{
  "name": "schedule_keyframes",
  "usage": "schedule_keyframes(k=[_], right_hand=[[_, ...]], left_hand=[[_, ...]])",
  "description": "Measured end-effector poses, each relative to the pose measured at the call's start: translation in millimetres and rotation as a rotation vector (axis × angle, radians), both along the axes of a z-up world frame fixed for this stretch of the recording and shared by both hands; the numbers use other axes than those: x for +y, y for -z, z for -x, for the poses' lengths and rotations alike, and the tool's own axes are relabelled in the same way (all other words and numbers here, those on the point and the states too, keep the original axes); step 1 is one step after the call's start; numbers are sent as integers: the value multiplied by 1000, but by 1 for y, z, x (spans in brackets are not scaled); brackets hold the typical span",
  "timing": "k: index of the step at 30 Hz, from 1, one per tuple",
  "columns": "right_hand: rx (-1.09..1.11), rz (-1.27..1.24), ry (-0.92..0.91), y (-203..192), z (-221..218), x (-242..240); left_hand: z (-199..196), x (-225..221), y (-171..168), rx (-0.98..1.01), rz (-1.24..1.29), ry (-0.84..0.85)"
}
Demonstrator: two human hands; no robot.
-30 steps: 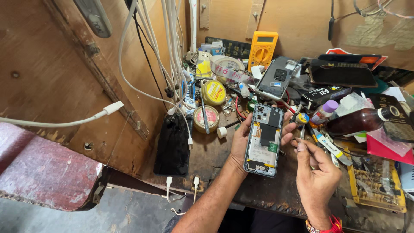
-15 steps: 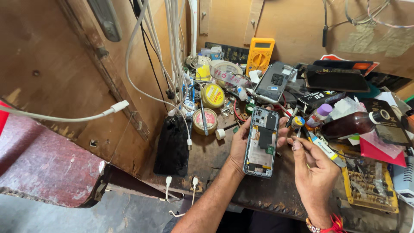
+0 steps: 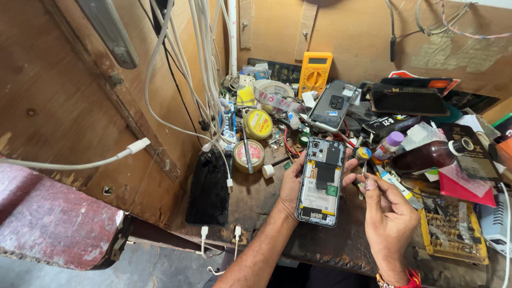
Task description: The person unscrews the internal components of a mobile phone and uses a prying tool to separate the screen from the device frame.
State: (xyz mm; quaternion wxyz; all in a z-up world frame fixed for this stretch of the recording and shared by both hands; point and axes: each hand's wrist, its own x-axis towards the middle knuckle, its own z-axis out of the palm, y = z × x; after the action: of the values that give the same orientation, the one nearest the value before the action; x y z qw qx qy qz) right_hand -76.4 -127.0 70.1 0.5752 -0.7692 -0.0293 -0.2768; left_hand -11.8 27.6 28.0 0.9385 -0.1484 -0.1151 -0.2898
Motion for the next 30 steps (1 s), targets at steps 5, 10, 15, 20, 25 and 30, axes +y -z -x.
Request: schedule_keyframes(k=[5,10,15,20,25,30], right_hand=[[8,-13,1,-4,-2,2],[2,-61,-26,-5,-7,-1],[21,-66,-10,2,-11,-5],[19,-59,-18,5,-11,-4],[78,-97,-47,6,-14,1],[277,-172,-83,14,-10,1]], left_hand=[[0,1,-4,-3,-51,-20],[0,0,-7,7,-81,-19],[-2,0,-3,-15,-109,-38],[-6,1,9,-60,-127,24],[-11,0,18,-70,-131,12],[-17,-2,28,-62,-117,-16]])
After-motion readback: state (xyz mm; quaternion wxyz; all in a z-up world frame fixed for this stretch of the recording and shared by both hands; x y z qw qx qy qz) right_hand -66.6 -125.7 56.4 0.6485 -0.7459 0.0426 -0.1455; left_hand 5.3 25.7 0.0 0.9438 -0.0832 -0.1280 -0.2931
